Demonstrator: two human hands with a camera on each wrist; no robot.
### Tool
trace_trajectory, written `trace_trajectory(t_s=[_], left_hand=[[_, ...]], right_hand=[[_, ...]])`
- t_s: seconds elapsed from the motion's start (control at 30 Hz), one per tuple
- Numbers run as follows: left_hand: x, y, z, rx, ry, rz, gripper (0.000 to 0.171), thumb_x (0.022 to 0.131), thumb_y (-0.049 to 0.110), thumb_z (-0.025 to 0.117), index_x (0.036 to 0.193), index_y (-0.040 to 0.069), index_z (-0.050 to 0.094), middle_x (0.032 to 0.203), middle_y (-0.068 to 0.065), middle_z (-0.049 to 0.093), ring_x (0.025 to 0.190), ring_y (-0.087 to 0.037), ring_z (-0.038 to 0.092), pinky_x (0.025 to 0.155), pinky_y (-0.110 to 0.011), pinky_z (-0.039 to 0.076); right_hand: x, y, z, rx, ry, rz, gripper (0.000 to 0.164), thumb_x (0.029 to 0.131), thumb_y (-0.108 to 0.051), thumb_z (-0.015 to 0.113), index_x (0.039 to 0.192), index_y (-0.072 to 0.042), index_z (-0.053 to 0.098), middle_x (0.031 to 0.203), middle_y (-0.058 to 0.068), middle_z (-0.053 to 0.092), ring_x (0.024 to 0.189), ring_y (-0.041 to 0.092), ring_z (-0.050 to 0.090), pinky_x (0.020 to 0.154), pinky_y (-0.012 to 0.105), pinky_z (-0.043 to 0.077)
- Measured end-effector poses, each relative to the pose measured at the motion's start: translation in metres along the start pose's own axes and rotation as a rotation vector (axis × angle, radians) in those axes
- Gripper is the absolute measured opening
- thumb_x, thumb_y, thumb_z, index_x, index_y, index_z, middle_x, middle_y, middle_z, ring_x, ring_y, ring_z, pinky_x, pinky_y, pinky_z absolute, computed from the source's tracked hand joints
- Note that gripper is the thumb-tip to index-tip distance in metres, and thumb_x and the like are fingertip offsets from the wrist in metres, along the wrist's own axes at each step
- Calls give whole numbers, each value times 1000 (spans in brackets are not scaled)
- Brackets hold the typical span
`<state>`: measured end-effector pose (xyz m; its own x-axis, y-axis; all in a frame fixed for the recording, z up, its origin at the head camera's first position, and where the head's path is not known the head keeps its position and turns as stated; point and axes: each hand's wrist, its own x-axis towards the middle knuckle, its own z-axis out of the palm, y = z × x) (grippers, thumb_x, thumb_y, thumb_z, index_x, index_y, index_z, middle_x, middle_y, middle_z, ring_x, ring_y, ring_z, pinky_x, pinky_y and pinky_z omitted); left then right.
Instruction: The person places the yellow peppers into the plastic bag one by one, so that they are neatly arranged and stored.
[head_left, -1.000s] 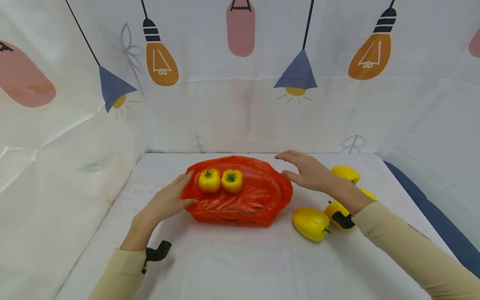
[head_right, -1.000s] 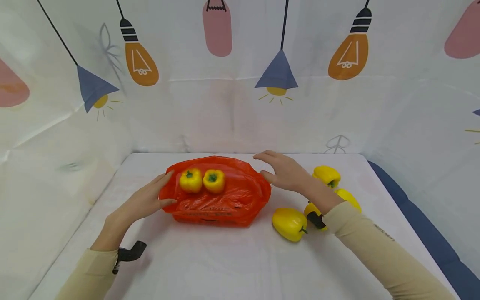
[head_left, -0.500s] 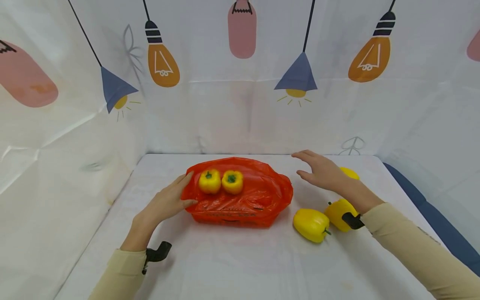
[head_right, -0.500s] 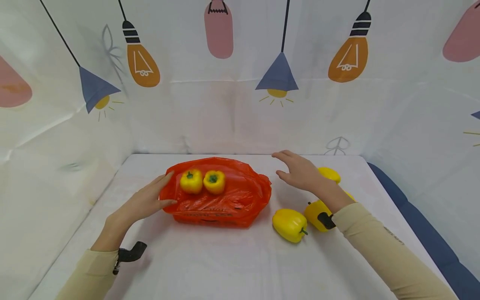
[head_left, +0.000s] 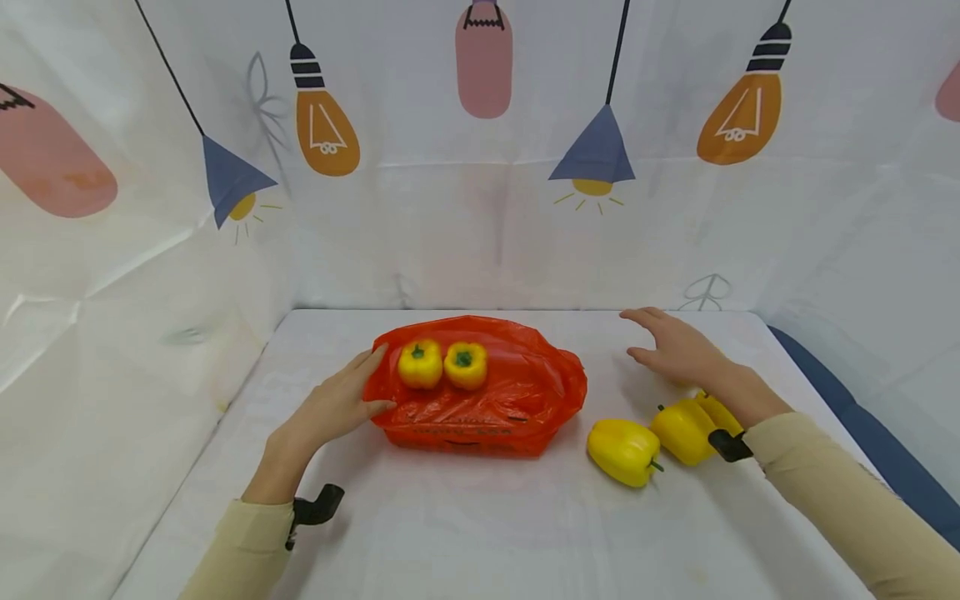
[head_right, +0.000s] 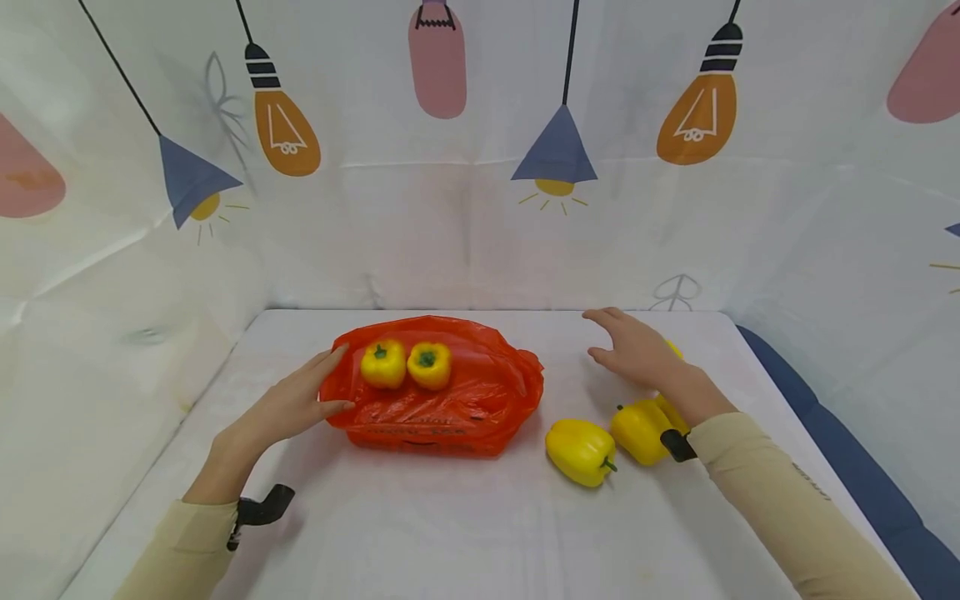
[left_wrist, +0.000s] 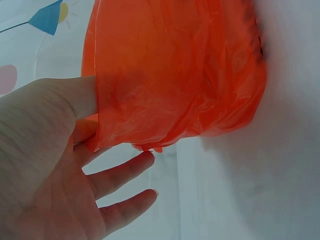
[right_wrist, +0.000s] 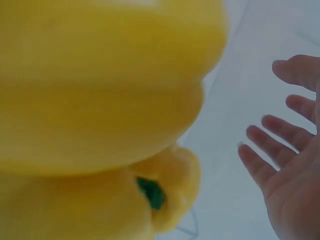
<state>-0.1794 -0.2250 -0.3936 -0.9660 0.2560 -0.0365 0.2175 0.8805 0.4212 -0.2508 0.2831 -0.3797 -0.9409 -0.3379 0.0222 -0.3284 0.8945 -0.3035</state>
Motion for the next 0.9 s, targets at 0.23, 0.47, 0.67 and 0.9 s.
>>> trace_trajectory(t_s=[0.23,0.47,0.67,0.9], left_hand=[[1,-3,2,-4,-5,-7,89,92,39,69,160,15,18,162,-23,25,144,-47,34,112,-68,32],[4,-6,4,17,5,-4,88,92,39,69,160,16,18,162,-22,27,143,-46,35,110,-69,34],[4,-6,4,17,6,-1,87,92,40,68,160,15,19,162,-23,27,143,-46,35,110,-69,34],[5,-7,4,11,-2,-18,88,92,40,68,160,15,19,162,-22,26,144,-47,35,110,-70,34]], right_hand=[[-2,25,2,-20,-9,46,64,95,-30,61,151,-9,38,156,26,34,131,47,45,106,68,39],[-7,40,-1,-13,-25,97,64,95,-29,60,151,-7,37,155,30,31,133,51,41,106,71,37],[-13,51,-6,37,-45,122,66,96,-30,60,152,-6,34,153,31,33,130,52,43,102,70,41],[-17,63,-2,19,-59,114,66,96,-31,61,149,-2,37,149,32,37,129,51,42,107,72,34]])
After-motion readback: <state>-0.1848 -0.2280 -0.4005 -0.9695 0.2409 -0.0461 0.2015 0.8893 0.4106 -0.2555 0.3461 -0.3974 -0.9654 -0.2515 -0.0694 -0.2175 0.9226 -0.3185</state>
